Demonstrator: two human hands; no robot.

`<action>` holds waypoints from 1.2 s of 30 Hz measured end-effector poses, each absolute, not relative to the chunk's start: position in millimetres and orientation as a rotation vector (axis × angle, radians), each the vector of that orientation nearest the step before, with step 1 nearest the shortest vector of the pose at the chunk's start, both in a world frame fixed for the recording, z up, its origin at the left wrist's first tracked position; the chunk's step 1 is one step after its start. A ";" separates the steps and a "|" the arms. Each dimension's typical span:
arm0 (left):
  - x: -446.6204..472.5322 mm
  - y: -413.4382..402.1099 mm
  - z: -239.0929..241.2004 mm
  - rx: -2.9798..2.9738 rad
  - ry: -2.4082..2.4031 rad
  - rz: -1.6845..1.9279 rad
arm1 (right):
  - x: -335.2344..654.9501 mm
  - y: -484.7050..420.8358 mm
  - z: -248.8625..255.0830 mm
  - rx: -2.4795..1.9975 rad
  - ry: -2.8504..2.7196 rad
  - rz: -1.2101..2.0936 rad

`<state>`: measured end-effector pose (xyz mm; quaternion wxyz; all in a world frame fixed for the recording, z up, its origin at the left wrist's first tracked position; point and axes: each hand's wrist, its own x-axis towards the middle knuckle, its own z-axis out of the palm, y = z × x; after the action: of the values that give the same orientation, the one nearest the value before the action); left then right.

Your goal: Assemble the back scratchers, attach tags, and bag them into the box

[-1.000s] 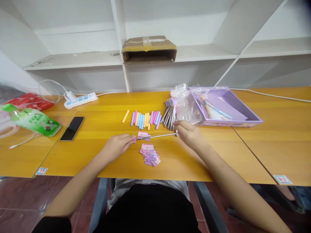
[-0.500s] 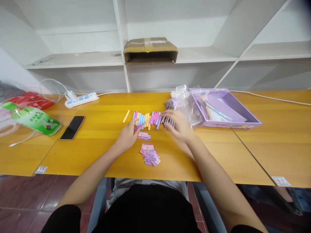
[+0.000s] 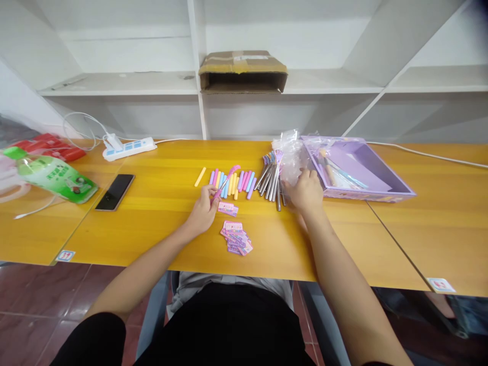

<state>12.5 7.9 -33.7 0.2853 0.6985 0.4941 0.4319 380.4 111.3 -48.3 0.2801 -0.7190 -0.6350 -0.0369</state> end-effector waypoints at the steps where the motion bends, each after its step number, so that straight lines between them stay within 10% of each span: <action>1: 11.0 8.1 -32.5 1.876 1.319 1.168 | 382.0 111.7 -47.8 -1.930 -1.690 -0.068; 15: 10.2 6.1 -19.3 1.842 1.301 1.084 | 388.1 104.2 -23.0 -1.536 -1.363 -0.034; 36: 41.1 3.9 -1.6 1.687 0.992 0.823 | 260.2 24.5 -24.5 -0.888 -1.224 1.684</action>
<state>41.1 3.9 -1.6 0.4873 0.6939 0.4081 0.3384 260.2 24.5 -24.5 0.4253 -0.3550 -0.4896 0.6733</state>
